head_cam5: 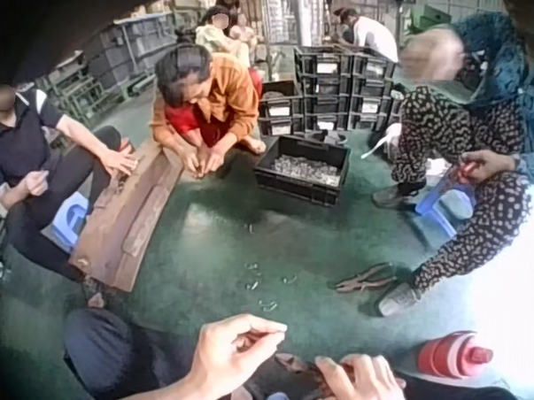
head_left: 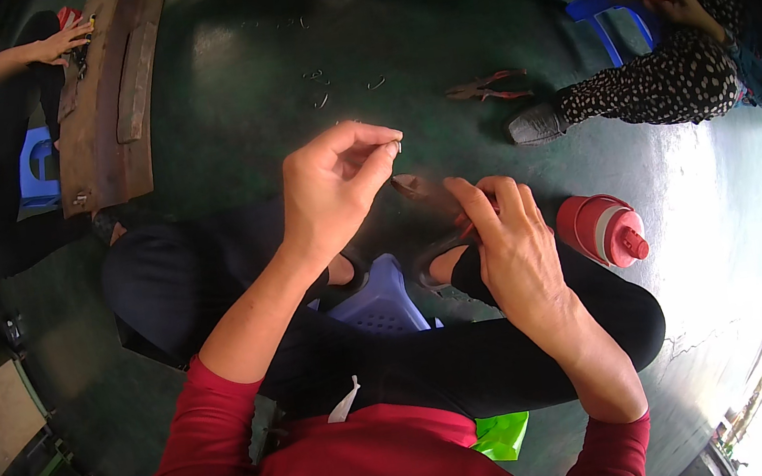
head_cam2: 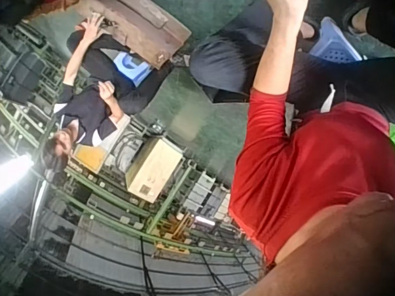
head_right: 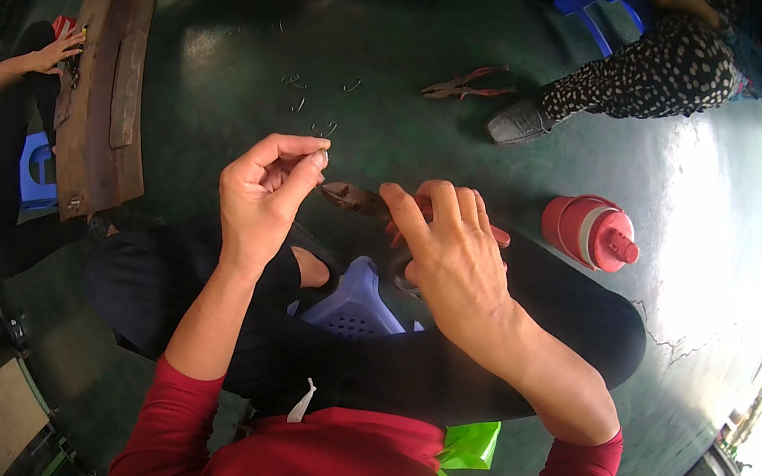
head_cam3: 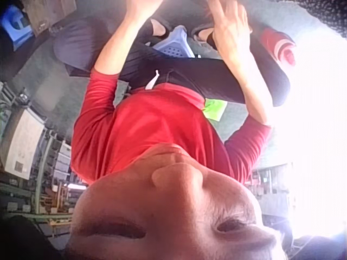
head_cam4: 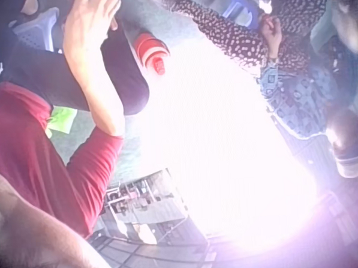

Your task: The person sits on a low stool and uses pliers to bend small metal wire pieces into loops. They repeatedly pick up wire segments, bend them, and place them on the floor. Towards the end, they handle a large coil of wire.

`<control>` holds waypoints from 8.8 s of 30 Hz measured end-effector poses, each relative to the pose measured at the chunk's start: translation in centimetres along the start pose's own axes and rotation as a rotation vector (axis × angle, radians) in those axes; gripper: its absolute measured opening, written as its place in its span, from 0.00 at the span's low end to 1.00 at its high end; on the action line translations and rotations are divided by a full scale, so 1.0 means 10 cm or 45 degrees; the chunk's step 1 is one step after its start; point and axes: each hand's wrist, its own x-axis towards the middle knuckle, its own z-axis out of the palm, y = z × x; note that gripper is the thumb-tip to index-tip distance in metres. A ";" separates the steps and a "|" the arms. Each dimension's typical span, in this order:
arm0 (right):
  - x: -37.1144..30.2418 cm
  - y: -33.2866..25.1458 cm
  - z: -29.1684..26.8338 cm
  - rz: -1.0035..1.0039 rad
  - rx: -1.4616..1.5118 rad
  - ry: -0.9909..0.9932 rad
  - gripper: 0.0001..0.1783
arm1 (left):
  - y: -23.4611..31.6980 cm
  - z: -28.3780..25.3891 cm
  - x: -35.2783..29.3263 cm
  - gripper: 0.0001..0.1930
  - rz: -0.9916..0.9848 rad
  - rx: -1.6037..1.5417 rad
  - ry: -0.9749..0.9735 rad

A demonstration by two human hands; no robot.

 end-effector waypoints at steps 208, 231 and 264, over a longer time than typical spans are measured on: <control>0.35 0.18 0.01 0.501 0.476 -0.179 0.08 | 0.28 -0.06 0.07 0.16 -0.108 -0.162 -0.449; 0.21 0.26 0.24 -0.061 -0.642 -0.124 0.18 | -0.65 0.01 0.32 0.10 -0.839 0.021 -0.685; 0.31 0.33 -0.20 0.524 1.024 -0.285 0.19 | 0.07 -0.26 0.33 0.10 -0.215 -0.421 -0.154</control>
